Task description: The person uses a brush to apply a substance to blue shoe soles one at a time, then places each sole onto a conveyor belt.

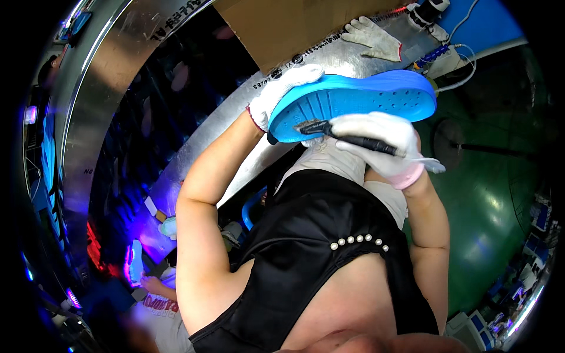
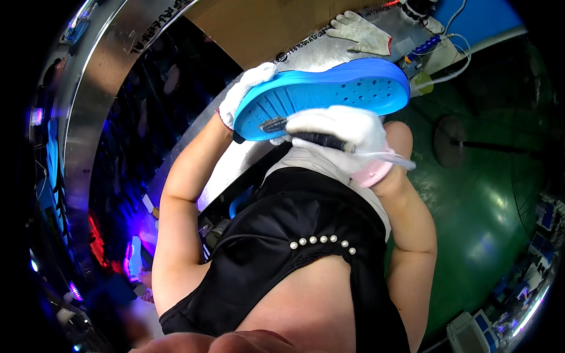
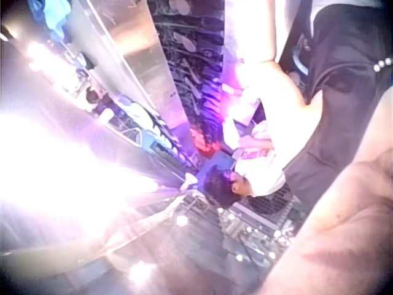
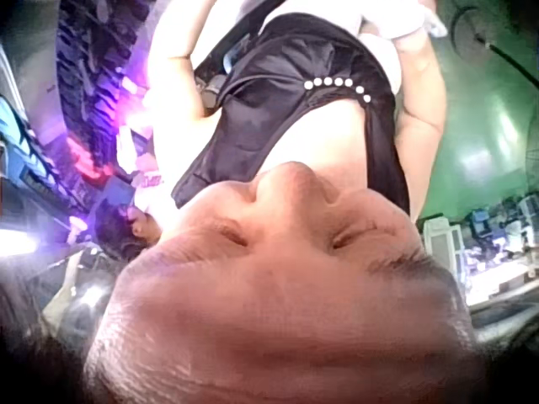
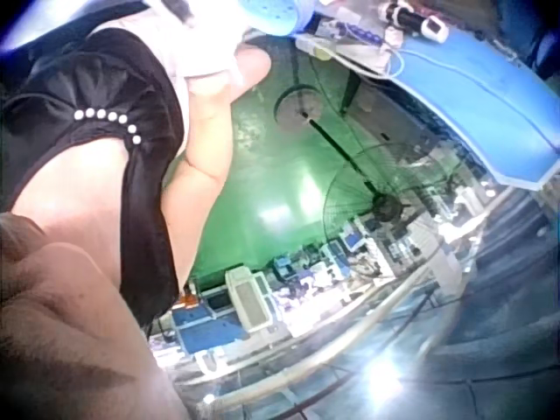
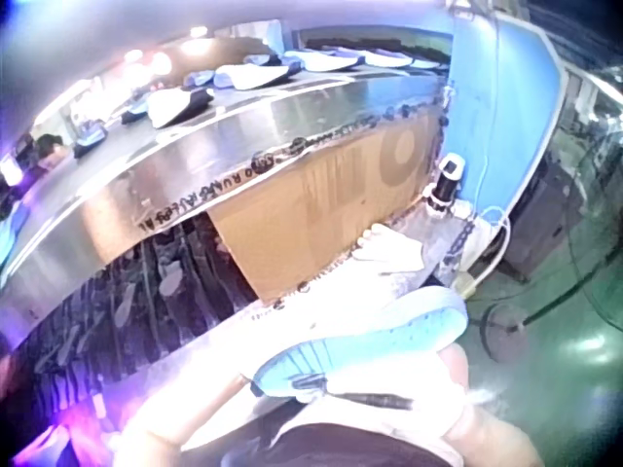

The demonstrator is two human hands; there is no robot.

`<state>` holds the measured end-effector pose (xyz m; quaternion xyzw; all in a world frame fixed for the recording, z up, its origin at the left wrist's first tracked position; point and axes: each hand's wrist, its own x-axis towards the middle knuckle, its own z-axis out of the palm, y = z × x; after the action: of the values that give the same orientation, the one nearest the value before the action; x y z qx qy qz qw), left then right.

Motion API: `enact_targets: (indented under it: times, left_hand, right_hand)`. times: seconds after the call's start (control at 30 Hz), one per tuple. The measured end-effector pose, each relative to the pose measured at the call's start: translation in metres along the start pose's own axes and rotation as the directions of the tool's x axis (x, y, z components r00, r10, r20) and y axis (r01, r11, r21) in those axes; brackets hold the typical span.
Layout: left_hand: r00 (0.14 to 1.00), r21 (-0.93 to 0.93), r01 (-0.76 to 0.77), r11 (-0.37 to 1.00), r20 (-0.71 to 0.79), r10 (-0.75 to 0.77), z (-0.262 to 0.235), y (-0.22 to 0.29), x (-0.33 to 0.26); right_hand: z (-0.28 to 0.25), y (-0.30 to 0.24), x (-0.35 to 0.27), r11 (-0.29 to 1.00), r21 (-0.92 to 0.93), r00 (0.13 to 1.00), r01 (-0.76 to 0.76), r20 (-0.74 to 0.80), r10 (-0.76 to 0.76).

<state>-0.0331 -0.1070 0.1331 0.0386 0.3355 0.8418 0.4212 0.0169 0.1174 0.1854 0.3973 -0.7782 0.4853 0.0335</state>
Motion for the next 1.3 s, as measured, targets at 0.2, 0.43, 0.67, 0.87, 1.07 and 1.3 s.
enact_targets:
  times: [0.2, 0.43, 0.67, 0.87, 1.07, 1.3]
  left_hand:
    - [0.979, 0.222, -0.072, 0.972, -0.169, 0.111, -0.005, 0.004, -0.002]
    - [0.765, 0.787, -0.598, 0.152, 0.504, 0.401, -0.045, 0.015, -0.011]
    - [0.728, 0.765, -0.627, 0.149, 0.507, 0.461, -0.050, 0.016, -0.011]
    - [0.653, 0.756, -0.630, 0.177, 0.393, 0.647, -0.035, 0.012, -0.001]
    - [0.632, 0.709, -0.701, 0.078, 0.566, 0.529, -0.036, 0.026, -0.021]
    - [0.772, 0.799, -0.548, 0.248, 0.369, 0.517, -0.039, 0.030, -0.029]
  right_hand:
    - [0.006, -0.013, -0.011, 0.967, -0.230, 0.993, 0.114, 0.056, -0.104]
    - [-0.002, -0.025, -0.013, 0.975, -0.186, 0.990, 0.121, 0.100, -0.103]
    - [-0.007, -0.035, -0.014, 0.937, -0.317, 0.981, 0.148, 0.165, -0.100]
    - [0.006, -0.021, -0.006, 0.930, -0.255, 0.959, 0.265, 0.172, -0.226]
    - [-0.006, -0.005, -0.004, 0.963, -0.205, 0.982, 0.175, -0.030, -0.185]
    - [-0.016, -0.020, -0.005, 0.890, -0.396, 0.973, 0.226, 0.055, -0.223]
